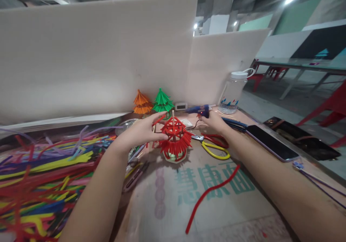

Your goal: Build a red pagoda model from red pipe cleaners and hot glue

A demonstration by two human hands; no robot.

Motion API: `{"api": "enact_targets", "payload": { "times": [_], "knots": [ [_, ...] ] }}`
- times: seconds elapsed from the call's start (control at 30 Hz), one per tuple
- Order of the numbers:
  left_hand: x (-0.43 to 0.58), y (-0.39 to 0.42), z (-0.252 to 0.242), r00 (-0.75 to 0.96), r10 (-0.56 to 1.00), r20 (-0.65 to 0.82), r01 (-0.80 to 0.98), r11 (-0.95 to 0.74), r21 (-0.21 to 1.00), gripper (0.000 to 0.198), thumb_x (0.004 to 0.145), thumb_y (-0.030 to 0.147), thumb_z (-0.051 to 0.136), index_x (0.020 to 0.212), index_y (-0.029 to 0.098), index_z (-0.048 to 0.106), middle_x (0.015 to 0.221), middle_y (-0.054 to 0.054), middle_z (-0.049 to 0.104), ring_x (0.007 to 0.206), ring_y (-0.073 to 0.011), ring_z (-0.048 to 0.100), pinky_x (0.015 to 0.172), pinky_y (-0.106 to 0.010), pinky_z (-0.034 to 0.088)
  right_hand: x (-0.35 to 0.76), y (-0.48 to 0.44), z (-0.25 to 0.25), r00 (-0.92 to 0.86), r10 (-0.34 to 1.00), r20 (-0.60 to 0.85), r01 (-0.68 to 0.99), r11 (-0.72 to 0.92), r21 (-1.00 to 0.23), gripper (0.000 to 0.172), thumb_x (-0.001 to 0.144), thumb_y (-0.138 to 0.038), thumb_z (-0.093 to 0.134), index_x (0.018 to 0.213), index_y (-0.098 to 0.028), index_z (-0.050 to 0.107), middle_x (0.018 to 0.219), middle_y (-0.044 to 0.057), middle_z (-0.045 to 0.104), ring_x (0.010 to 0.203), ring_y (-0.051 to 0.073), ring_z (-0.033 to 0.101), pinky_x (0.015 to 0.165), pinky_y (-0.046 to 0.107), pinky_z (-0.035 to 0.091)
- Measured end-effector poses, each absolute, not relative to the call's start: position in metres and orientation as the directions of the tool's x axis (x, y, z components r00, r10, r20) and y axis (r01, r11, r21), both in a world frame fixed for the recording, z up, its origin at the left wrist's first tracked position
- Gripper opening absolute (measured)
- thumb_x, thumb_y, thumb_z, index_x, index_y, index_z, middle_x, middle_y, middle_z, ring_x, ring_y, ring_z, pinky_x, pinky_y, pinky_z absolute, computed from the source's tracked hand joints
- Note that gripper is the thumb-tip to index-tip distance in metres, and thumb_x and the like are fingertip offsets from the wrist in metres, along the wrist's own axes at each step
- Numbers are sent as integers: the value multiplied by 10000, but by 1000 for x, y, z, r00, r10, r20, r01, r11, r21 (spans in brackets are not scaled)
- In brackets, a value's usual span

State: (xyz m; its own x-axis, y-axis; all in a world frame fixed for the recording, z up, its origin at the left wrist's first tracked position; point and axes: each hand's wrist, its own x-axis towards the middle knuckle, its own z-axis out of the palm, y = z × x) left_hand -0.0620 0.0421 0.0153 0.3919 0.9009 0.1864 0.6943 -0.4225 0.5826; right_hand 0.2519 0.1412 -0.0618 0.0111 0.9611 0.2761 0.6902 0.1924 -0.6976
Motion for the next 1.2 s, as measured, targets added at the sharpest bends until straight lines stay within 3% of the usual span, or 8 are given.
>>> {"api": "enact_targets", "payload": {
  "times": [0.2, 0.4, 0.57, 0.7, 0.83, 1.03, 1.2],
  "knots": [
    [-56, 38, 4, 331, 918, 220, 736, -397, 548, 859, 748, 450, 750, 1510, 221, 427, 1309, -87, 672, 969, -245, 682, 846, -319, 521, 238, 107, -19, 115, 911, 397, 496, 293, -817, 272, 919, -386, 531, 968, -147, 651, 893, 129, 750, 802, 230, 732, 704, 319, 573],
    [-46, 22, -3, 314, 898, 307, 708, -437, 554, 777, 797, 402, 728, 1482, 175, 439, 1342, -124, 642, 1176, -283, 625, 993, -364, 488, 224, 48, -1, -18, 822, 569, 165, 563, -810, 298, 893, -454, 636, 1039, -195, 649, 1051, 90, 750, 796, 205, 730, 795, 369, 595],
    [-42, 11, 1, 367, 889, 275, 684, -458, 568, 746, 838, 438, 696, 1487, 213, 404, 1371, -106, 627, 1211, -278, 621, 993, -369, 501, 231, 18, -3, -218, 763, 609, 281, 646, -709, 236, 900, -422, 647, 998, -214, 697, 1003, 69, 750, 872, 230, 716, 852, 385, 573],
    [-38, 7, 6, 386, 891, 239, 673, -449, 588, 715, 850, 438, 687, 1470, 208, 414, 1389, -102, 618, 1230, -276, 616, 987, -367, 513, 242, 15, -11, -250, 760, 600, 446, 640, -626, 189, 869, -407, 659, 841, -221, 673, 831, 46, 712, 776, 219, 671, 754, 366, 544],
    [-36, 6, 6, 363, 903, 230, 711, -428, 557, 735, 852, 440, 684, 1482, 198, 394, 1406, -109, 607, 1274, -292, 590, 1009, -392, 506, 240, 19, -20, -235, 782, 578, 444, 615, -651, 257, 790, -465, 709, 750, -235, 601, 737, 40, 674, 655, 224, 633, 608, 366, 512],
    [-36, 8, 4, 393, 870, 299, 733, -492, 469, 695, 857, 435, 691, 1455, 202, 422, 1381, -118, 623, 1274, -299, 590, 999, -395, 510, 232, 16, -19, -298, 772, 562, 503, 627, -595, 226, 760, -410, 757, 687, -243, 623, 707, 34, 694, 677, 226, 635, 642, 354, 505],
    [-34, 6, 3, 393, 873, 289, 734, -487, 474, 720, 854, 439, 699, 1464, 194, 405, 1379, -117, 628, 1280, -296, 587, 1010, -411, 504, 232, 14, -19, -331, 732, 595, 539, 665, -518, 206, 762, -401, 764, 729, -234, 648, 694, 5, 666, 664, 188, 616, 638, 305, 466]
  ]
}}
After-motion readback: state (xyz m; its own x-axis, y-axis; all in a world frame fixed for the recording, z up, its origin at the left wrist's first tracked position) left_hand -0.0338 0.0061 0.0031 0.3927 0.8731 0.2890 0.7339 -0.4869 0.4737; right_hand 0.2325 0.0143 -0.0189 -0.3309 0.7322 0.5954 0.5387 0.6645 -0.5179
